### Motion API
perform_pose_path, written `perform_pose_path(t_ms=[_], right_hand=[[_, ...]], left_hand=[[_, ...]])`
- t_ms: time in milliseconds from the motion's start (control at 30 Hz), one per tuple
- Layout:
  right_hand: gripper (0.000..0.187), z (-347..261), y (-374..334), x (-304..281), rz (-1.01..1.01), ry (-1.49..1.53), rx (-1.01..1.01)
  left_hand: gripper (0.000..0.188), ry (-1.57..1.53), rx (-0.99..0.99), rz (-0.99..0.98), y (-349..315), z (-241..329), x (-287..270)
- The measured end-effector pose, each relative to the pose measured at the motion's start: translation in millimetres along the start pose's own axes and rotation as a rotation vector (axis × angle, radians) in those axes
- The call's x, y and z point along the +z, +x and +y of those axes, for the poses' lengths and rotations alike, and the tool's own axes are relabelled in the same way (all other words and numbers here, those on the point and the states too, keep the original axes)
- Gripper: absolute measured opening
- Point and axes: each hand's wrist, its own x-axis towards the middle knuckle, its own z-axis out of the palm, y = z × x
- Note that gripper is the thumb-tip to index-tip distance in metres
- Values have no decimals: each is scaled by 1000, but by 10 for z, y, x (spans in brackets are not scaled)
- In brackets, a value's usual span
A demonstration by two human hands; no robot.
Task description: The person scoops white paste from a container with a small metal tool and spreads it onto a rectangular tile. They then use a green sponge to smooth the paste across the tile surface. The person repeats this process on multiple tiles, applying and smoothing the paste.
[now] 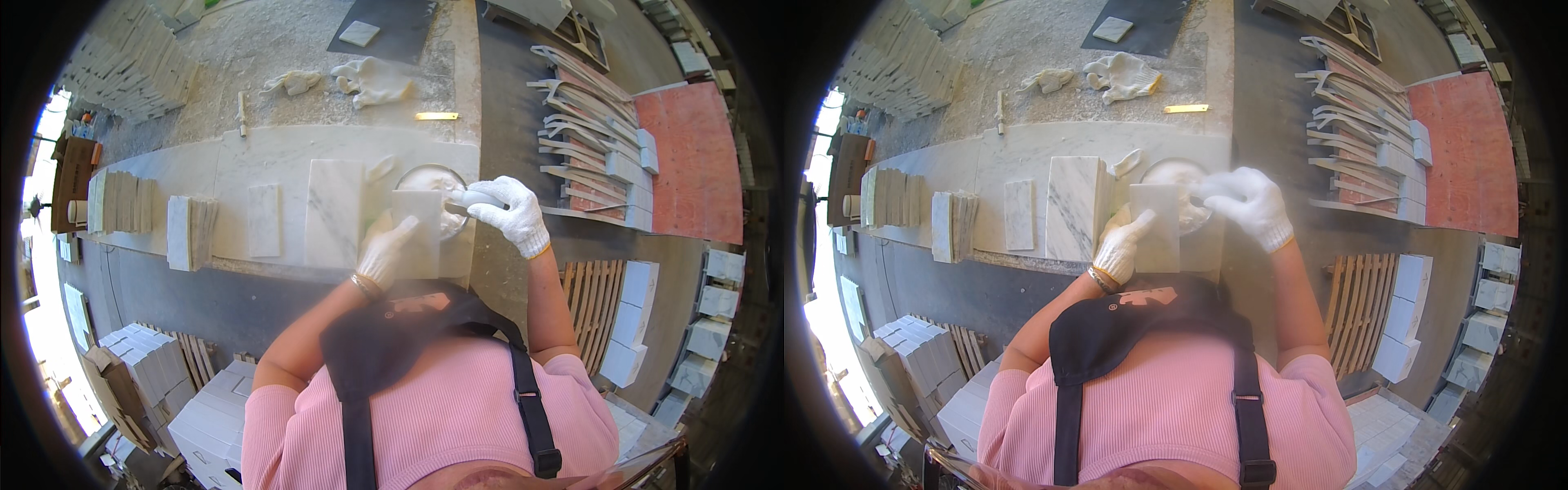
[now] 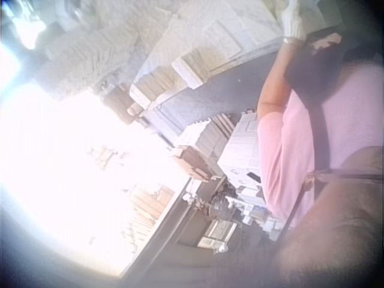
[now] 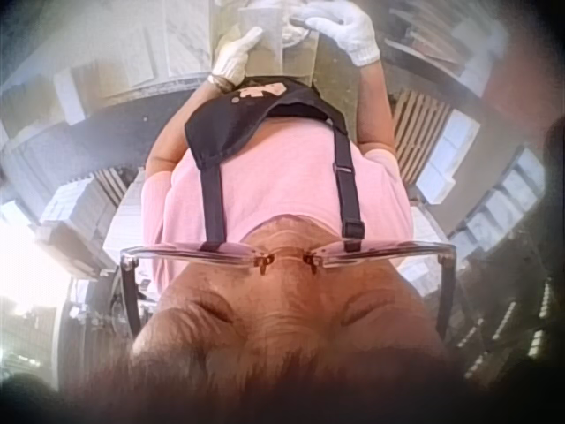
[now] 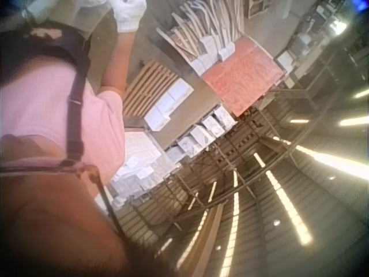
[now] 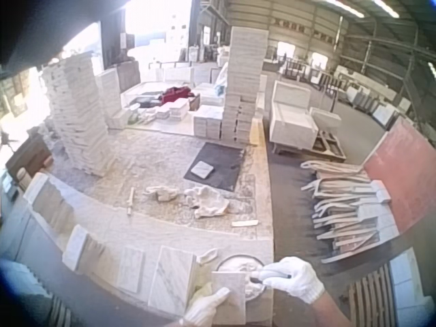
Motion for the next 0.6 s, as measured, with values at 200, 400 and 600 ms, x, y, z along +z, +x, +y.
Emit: perform_pose_path(t_ms=[200, 400, 600], right_hand=[[36, 61, 3, 11, 16, -23, -13], [34, 80, -6, -14, 8, 3, -24], [33, 103, -16, -3, 10, 31, -11]], left_hand=[[40, 23, -2, -2, -8, 22, 8], [40, -11, 10, -9, -1, -3, 3], [39, -13, -3, -2, 19, -26, -8]])
